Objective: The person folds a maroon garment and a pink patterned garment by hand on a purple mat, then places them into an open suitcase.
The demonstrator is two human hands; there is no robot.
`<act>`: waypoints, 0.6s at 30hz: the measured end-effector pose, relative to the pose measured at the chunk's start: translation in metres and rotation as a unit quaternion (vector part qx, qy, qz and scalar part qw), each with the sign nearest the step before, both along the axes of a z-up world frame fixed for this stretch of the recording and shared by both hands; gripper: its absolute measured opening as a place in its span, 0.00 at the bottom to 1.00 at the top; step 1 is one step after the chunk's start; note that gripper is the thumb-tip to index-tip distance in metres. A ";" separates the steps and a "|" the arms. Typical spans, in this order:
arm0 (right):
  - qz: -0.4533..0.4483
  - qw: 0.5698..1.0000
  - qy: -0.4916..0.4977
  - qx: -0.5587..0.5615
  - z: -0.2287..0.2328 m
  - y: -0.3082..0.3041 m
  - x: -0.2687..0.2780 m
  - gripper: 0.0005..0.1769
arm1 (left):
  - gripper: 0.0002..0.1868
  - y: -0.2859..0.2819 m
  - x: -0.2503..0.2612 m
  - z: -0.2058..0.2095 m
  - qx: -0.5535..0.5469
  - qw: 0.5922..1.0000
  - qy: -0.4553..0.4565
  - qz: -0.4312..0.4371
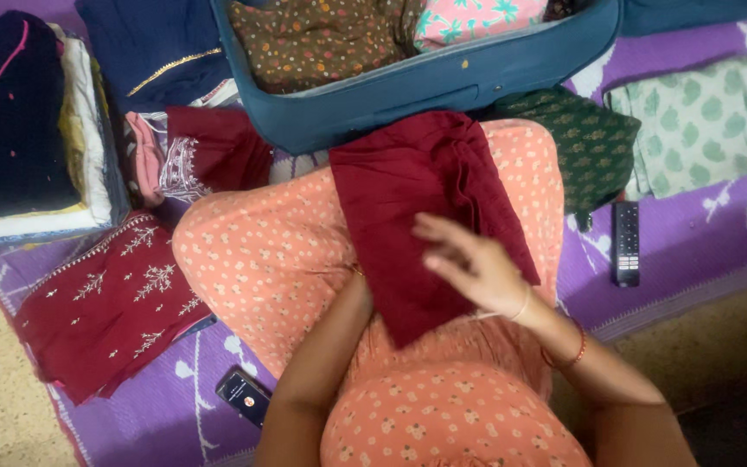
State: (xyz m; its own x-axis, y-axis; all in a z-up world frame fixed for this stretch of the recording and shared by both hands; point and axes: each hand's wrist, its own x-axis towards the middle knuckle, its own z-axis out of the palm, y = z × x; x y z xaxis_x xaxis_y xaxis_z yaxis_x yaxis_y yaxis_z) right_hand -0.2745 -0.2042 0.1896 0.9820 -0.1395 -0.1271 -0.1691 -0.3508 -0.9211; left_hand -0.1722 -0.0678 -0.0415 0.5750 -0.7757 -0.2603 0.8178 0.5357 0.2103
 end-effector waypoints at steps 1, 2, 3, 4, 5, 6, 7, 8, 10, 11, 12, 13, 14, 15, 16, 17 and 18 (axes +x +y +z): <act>-0.042 0.999 -0.021 0.003 -0.004 -0.007 -0.004 0.30 | 0.36 -0.001 0.002 0.004 -0.001 1.000 -0.002 -0.003; -0.102 0.986 -0.051 -0.122 -0.010 -0.015 -0.004 0.27 | 0.37 -0.002 0.003 0.008 0.002 1.000 -0.007 -0.006; -0.157 0.953 -0.082 -0.245 -0.017 -0.025 -0.003 0.24 | 0.37 -0.005 0.005 0.011 0.001 1.000 -0.010 -0.009; -0.168 0.942 -0.057 -0.286 -0.023 -0.035 -0.003 0.27 | 0.38 -0.008 0.005 0.014 0.001 1.000 -0.013 -0.011; -0.176 0.929 -0.032 -0.325 -0.029 -0.044 -0.002 0.30 | 0.38 -0.011 0.006 0.016 0.001 1.000 -0.014 -0.013; -0.185 0.913 -0.007 -0.363 -0.035 -0.051 -0.005 0.34 | 0.38 -0.013 0.006 0.017 0.002 1.000 -0.016 -0.013; -0.200 0.936 0.008 -0.290 -0.043 -0.054 -0.009 0.33 | 0.39 -0.014 0.007 0.019 0.004 1.000 -0.019 -0.010; -0.213 0.953 0.025 -0.215 -0.052 -0.056 -0.011 0.33 | 0.39 -0.015 0.006 0.019 0.007 1.000 -0.021 -0.005; -0.202 0.977 0.034 -0.068 -0.070 -0.058 -0.016 0.33 | 0.40 -0.009 0.002 0.021 0.018 1.000 -0.024 0.004; -0.179 0.984 0.023 0.001 -0.077 -0.060 -0.015 0.34 | 0.40 -0.005 0.001 0.021 0.023 0.999 -0.024 0.010; -0.155 0.985 0.013 0.070 -0.081 -0.060 -0.013 0.34 | 0.40 0.000 0.001 0.021 0.030 0.999 -0.023 0.017; -0.147 0.985 0.017 0.085 -0.082 -0.056 -0.012 0.33 | 0.41 0.006 -0.001 0.021 0.038 0.999 -0.023 0.025; -0.140 0.985 0.022 0.099 -0.079 -0.050 -0.012 0.32 | 0.41 0.014 -0.002 0.021 0.049 0.998 -0.023 0.035; -0.131 0.984 0.028 0.114 -0.073 -0.041 -0.011 0.32 | 0.41 0.020 -0.003 0.020 0.054 0.997 -0.020 0.043; -0.114 0.992 0.025 0.045 -0.064 -0.029 -0.011 0.35 | 0.42 0.027 -0.004 0.020 0.061 0.996 -0.019 0.054; -0.096 0.995 0.021 -0.025 -0.052 -0.013 -0.012 0.38 | 0.42 0.032 -0.006 0.020 0.068 0.995 -0.020 0.064; -0.077 0.992 0.016 -0.094 -0.041 0.006 -0.011 0.42 | 0.42 0.035 -0.007 0.021 0.074 0.995 -0.018 0.072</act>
State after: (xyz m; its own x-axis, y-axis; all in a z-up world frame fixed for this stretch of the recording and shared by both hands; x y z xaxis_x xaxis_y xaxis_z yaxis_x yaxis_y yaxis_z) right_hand -0.2853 -0.1983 0.1490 0.9429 -0.3124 -0.1158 -0.2627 -0.4835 -0.8350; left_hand -0.1790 -0.0324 -0.0207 0.6882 -0.6400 -0.3417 0.7255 0.6076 0.3232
